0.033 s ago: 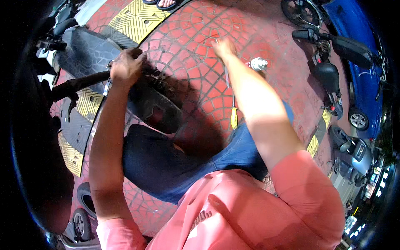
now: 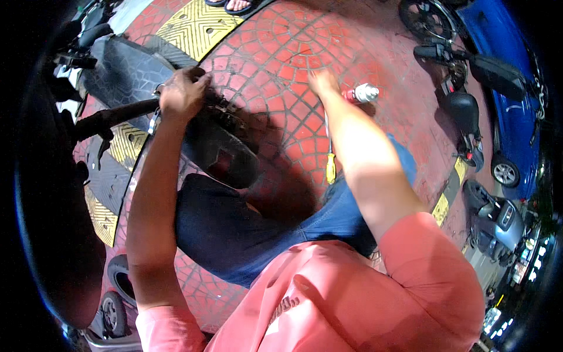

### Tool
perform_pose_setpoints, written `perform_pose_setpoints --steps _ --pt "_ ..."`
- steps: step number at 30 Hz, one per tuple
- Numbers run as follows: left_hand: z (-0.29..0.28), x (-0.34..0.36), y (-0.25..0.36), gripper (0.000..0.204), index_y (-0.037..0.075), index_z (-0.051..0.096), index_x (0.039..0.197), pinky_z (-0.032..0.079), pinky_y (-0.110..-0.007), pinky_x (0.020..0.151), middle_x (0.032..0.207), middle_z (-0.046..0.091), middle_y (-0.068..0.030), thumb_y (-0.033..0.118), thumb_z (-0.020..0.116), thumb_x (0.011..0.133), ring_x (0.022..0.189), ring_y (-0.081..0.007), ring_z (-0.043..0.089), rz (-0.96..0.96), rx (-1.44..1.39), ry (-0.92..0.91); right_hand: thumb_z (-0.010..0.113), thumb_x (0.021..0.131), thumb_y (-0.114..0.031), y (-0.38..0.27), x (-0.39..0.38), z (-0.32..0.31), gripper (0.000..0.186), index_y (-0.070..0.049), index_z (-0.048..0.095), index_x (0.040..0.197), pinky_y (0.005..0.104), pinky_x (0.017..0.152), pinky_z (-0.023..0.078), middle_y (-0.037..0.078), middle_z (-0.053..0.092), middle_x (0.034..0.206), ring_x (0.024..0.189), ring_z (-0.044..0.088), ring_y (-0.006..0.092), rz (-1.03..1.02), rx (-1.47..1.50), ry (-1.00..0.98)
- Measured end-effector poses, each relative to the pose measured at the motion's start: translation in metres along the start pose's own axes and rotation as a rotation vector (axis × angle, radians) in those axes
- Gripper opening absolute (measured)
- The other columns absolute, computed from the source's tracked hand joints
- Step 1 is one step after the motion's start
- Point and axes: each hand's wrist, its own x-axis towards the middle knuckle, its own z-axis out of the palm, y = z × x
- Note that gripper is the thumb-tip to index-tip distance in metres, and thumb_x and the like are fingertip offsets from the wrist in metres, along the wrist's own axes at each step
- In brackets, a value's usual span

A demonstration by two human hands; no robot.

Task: The person sits on the floor and sprays lubricant onto the scooter's brake assembly. They then use a screwdriver to adjust components near the front wheel and handlebar. The person tests the brake lever and later walks to a workbench to place the tools down.

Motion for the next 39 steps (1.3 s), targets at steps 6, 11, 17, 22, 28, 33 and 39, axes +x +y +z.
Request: perform_pose_setpoints --steps 6,11,17,22,28,33,39 --pt "0.006 0.003 0.011 0.041 0.005 0.074 0.103 0.052 -0.041 0.088 0.098 0.073 -0.018 0.04 0.063 0.086 0.095 -0.0345 0.07 -0.067 -0.159 -0.016 0.058 0.089 -0.039 0.133 -0.051 0.083 0.048 -0.006 0.066 0.123 0.0496 0.101 0.048 0.022 0.06 0.132 0.124 0.058 0.0384 0.418 -0.089 -0.102" --pt "0.012 0.0 0.015 0.038 0.004 0.074 0.103 0.052 -0.04 0.086 0.096 0.073 -0.0183 0.038 0.062 0.088 0.093 -0.0338 0.07 -0.066 -0.234 0.033 0.064 0.085 -0.038 0.111 -0.063 0.078 0.047 -0.009 0.067 0.122 0.0479 0.094 0.052 0.021 0.067 0.121 0.113 0.064 0.0387 0.281 -0.052 -0.043" --pt "0.056 0.017 0.057 0.052 -0.004 0.064 0.121 0.053 -0.037 0.086 0.119 0.068 -0.0184 0.031 0.074 0.085 0.097 -0.0281 0.069 0.142 -0.691 -0.305 0.064 0.087 -0.024 0.028 -0.006 0.055 0.047 -0.007 0.059 0.13 0.0374 0.073 0.052 0.015 0.068 0.088 0.081 0.066 0.0228 -0.269 0.668 0.179" --pt "0.059 -0.011 0.075 0.041 0.003 0.051 0.124 0.058 -0.04 0.064 0.116 0.062 -0.0186 0.016 0.064 0.088 0.078 -0.0309 0.069 -0.399 -1.379 -0.823 0.068 0.087 -0.029 -0.167 -0.072 -0.059 0.027 -0.003 0.067 0.096 0.0378 0.068 0.054 0.012 0.071 0.081 0.074 0.068 0.0201 -0.664 0.833 -0.134" --pt "0.031 -0.012 0.08 0.026 0.0 0.062 0.11 0.056 -0.057 0.086 0.1 0.07 -0.0144 0.015 0.056 0.089 0.102 -0.0343 0.067 -0.343 -1.714 -0.768 0.056 0.089 -0.065 -0.196 -0.119 -0.125 0.067 0.0 0.069 0.102 0.0472 0.086 0.053 0.025 0.07 0.096 0.095 0.069 0.0377 -0.717 0.408 -0.226" --pt "0.016 -0.011 0.083 0.02 0.006 0.059 0.106 0.042 -0.03 0.052 0.056 0.037 0.0042 0.022 0.052 0.097 0.047 -0.0109 0.039 -0.437 -1.787 -0.665 0.07 0.077 -0.069 -0.139 -0.117 -0.172 0.085 -0.003 0.058 0.13 0.0411 0.104 0.045 0.019 0.063 0.129 0.121 0.059 0.0334 -0.892 0.057 -0.591" --pt "-0.006 -0.019 0.103 0.028 0.004 0.061 0.101 0.036 -0.029 0.042 0.047 0.033 0.004 0.03 0.05 0.1 0.039 -0.0111 0.034 -0.49 -1.471 -0.585 0.077 0.07 -0.067 0.073 -0.04 -0.209 0.089 0.003 0.06 0.123 0.0445 0.091 0.052 0.023 0.067 0.116 0.109 0.065 0.0346 -0.047 0.047 0.387"
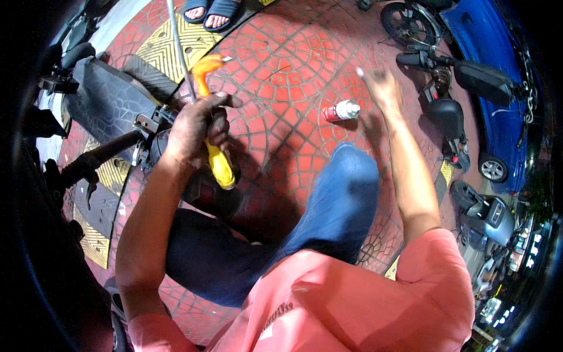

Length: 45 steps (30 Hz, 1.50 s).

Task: The person sits on the floor and sprays lubricant onto the scooter's brake assembly. They then use a screwdriver to adjust components near the front wheel and handlebar. The person tests the brake lever and later walks to a workbench to place the tools down.

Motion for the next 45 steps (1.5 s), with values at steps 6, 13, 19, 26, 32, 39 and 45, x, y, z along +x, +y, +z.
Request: perform_pose_setpoints --steps 6,13,19,26,32,39,45 --pt "0.006 0.002 0.003 0.031 0.002 0.068 0.097 0.044 -0.025 0.049 0.07 0.067 -0.0048 0.032 0.06 0.1 0.051 -0.0107 0.055 -0.021 0.512 0.022 0.078 0.068 -0.057 0.076 -0.025 0.096 0.093 0.001 0.052 0.135 0.0482 0.1 0.048 0.027 0.062 0.124 0.118 0.06 0.041 0.178 -0.245 -0.181" --pt "0.052 -0.06 0.014 0.034 0.01 0.066 0.122 0.048 -0.042 0.055 0.062 0.059 -0.0158 0.032 0.056 0.099 0.055 -0.0296 0.06 0.642 0.862 0.056 0.084 0.074 -0.034 -0.022 -0.086 0.009 0.058 0.004 0.066 0.114 0.0394 0.088 0.054 0.02 0.072 0.107 0.102 0.07 0.0285 0.08 0.117 -0.261" --pt "0.165 -0.163 0.031 0.039 0.013 0.063 0.125 0.05 -0.046 0.066 0.076 0.062 -0.0233 0.041 0.054 0.099 0.07 -0.0366 0.065 0.446 0.438 0.181 0.084 0.074 -0.018 -0.096 -0.17 -0.188 0.075 0.005 0.047 0.134 0.0422 0.103 0.042 0.02 0.053 0.127 0.118 0.052 0.0297 -0.175 0.309 -0.162" --pt "0.211 -0.342 0.218 0.047 0.005 0.069 0.095 0.046 -0.034 0.061 0.07 0.06 -0.0019 0.052 0.067 0.09 0.064 -0.0124 0.055 0.123 0.107 0.33 0.084 0.071 -0.027 -0.327 -0.271 -0.419 0.07 0.001 0.049 0.125 0.0415 0.1 0.041 0.013 0.053 0.116 0.11 0.052 0.0252 -0.542 0.545 -0.174" --pt "0.193 -0.467 0.312 0.039 0.005 0.064 0.105 0.051 -0.025 0.049 0.088 0.067 -0.0022 0.038 0.075 0.088 0.062 -0.0103 0.061 0.368 -0.63 0.276 0.088 0.07 -0.027 -0.484 -0.318 -0.491 0.078 -0.004 0.044 0.131 0.0483 0.1 0.041 0.016 0.052 0.123 0.117 0.049 0.034 -1.046 0.8 -0.225" --pt "0.101 -0.64 0.295 0.062 0.006 0.054 0.123 0.06 -0.04 0.072 0.097 0.066 -0.0089 0.051 0.07 0.084 0.082 -0.0228 0.068 0.798 -0.964 0.59 0.079 0.077 -0.026 -0.535 -0.338 -0.512 0.064 -0.003 0.053 0.132 0.0459 0.102 0.046 0.021 0.06 0.125 0.119 0.057 0.0381 -1.252 0.458 -0.801" --pt "0.026 -0.766 0.224 0.064 0.015 0.062 0.096 0.039 -0.031 0.039 0.068 0.064 -0.0049 0.076 0.053 0.082 0.045 -0.0181 0.052 0.693 -1.176 1.059 0.075 0.081 -0.031 -0.535 -0.318 -0.455 0.053 -0.003 0.06 0.124 0.0464 0.097 0.048 0.02 0.062 0.116 0.112 0.058 0.0388 -1.115 0.085 -0.836"
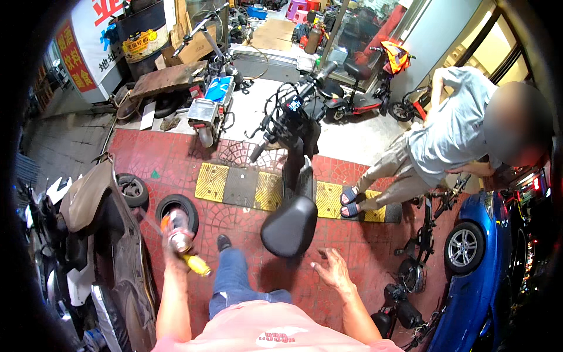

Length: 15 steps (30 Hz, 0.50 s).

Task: The person sits on the floor and sprays lubricant onto the scooter's brake assembly. They then use a screwdriver to adjust components near the front wheel and handlebar. The person tests the brake lever and later walks to a workbench to place the tools down.

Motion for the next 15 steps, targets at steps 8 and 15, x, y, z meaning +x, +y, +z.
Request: perform_pose_setpoints --steps 8,15 --pt "-0.065 0.098 0.107 0.059 0.014 0.065 0.094 0.045 -0.031 0.039 0.072 0.069 -0.0081 0.072 0.051 0.088 0.046 -0.0194 0.057 0.027 -0.178 0.191 0.076 0.078 -0.036 -0.035 0.203 -0.039 0.068 0.0 0.054 0.131 0.0481 0.101 0.046 0.026 0.059 0.119 0.115 0.056 0.0414 -0.054 -0.474 -0.186" --pt "0.046 0.162 0.214 0.051 0.015 0.062 0.105 0.041 -0.031 0.038 0.074 0.069 -0.0062 0.064 0.05 0.093 0.052 -0.0203 0.062 0.056 0.02 0.071 0.074 0.08 -0.021 -0.19 0.399 -0.14 0.054 -0.001 0.055 0.127 0.045 0.095 0.048 0.021 0.059 0.118 0.109 0.059 0.0369 -0.25 -0.391 0.284"
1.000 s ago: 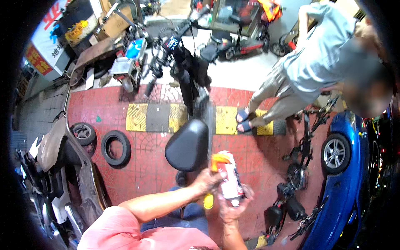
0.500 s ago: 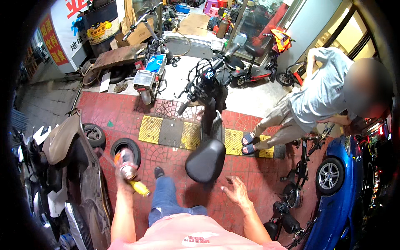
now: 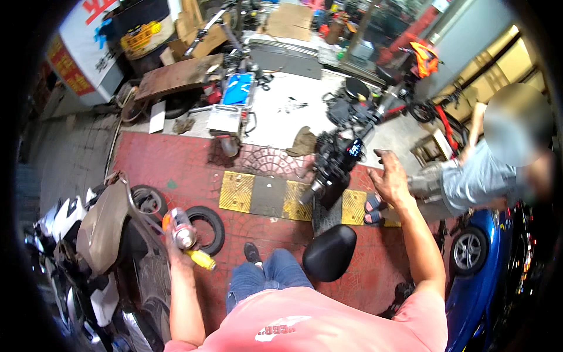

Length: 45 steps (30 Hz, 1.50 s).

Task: The person sits on the floor and sprays lubricant onto the scooter's brake assembly. They then use a screwdriver to adjust components near the front wheel and handlebar. The person tests the brake lever and later walks to a workbench to place the tools down.

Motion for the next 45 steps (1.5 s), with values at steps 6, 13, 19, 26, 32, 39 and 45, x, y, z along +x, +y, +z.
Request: perform_pose_setpoints --steps 6,13,19,26,32,39,45 --pt "0.099 0.071 0.009 0.053 0.016 0.062 0.106 0.039 -0.033 0.041 0.073 0.066 -0.0077 0.065 0.048 0.093 0.052 -0.0215 0.058 -0.173 -0.123 -0.129 0.082 0.075 -0.018 -0.152 0.058 0.081 0.069 -0.005 0.051 0.136 0.0454 0.101 0.047 0.019 0.056 0.13 0.117 0.059 0.035 -0.255 0.56 -0.152" --pt "0.213 0.102 0.062 0.049 0.012 0.057 0.124 0.059 -0.038 0.058 0.097 0.068 -0.0062 0.052 0.055 0.097 0.074 -0.0189 0.068 -0.06 -0.191 -0.219 0.087 0.068 -0.027 -0.283 0.159 0.148 0.09 -0.007 0.043 0.144 0.0485 0.108 0.042 0.02 0.043 0.143 0.13 0.045 0.0401 -0.592 0.84 -0.181" --pt "0.213 0.153 0.143 0.049 0.009 0.054 0.131 0.058 -0.041 0.088 0.117 0.066 -0.0106 0.048 0.044 0.103 0.103 -0.0243 0.068 -0.038 -0.321 -0.228 0.084 0.067 -0.028 -0.359 0.247 0.177 0.085 -0.009 0.047 0.141 0.0488 0.101 0.045 0.018 0.046 0.139 0.121 0.048 0.0396 -0.759 0.726 -0.249" --pt "0.151 0.303 0.232 0.037 0.008 0.059 0.107 0.049 -0.034 0.046 0.08 0.065 -0.0075 0.044 0.052 0.101 0.052 -0.017 0.058 -0.139 -0.029 -0.05 0.086 0.061 -0.028 -0.433 0.359 0.304 0.078 -0.001 0.053 0.126 0.0462 0.091 0.05 0.019 0.057 0.118 0.11 0.056 0.0378 -0.65 0.676 -0.236" --pt "0.067 0.409 0.316 0.013 0.011 0.051 0.098 0.035 -0.028 0.037 0.064 0.053 -0.0009 0.022 0.057 0.097 0.042 -0.011 0.044 0.131 0.563 0.321 0.079 0.07 -0.028 -0.467 0.461 0.388 0.065 0.001 0.053 0.121 0.0449 0.093 0.05 0.022 0.06 0.115 0.107 0.06 0.0399 -0.11 0.592 -0.371" --pt "0.009 0.468 0.421 0.005 0.014 0.053 0.091 0.036 -0.03 0.035 0.058 0.047 0.0018 0.017 0.055 0.094 0.04 -0.0129 0.048 -0.024 0.702 0.467 0.074 0.074 -0.03 -0.559 0.573 0.421 0.065 0.0 0.051 0.126 0.0462 0.1 0.045 0.024 0.06 0.118 0.116 0.056 0.0407 -0.122 0.502 -0.556" --pt "-0.024 0.608 0.462 0.014 0.009 0.064 0.092 0.053 -0.045 0.067 0.076 0.065 -0.0142 0.021 0.058 0.089 0.072 -0.0328 0.066 0.075 1.128 0.56 0.075 0.07 -0.018 -0.63 0.722 0.516 0.068 0.004 0.049 0.128 0.0456 0.101 0.044 0.024 0.057 0.12 0.115 0.053 0.0432 -0.213 0.461 -0.428"
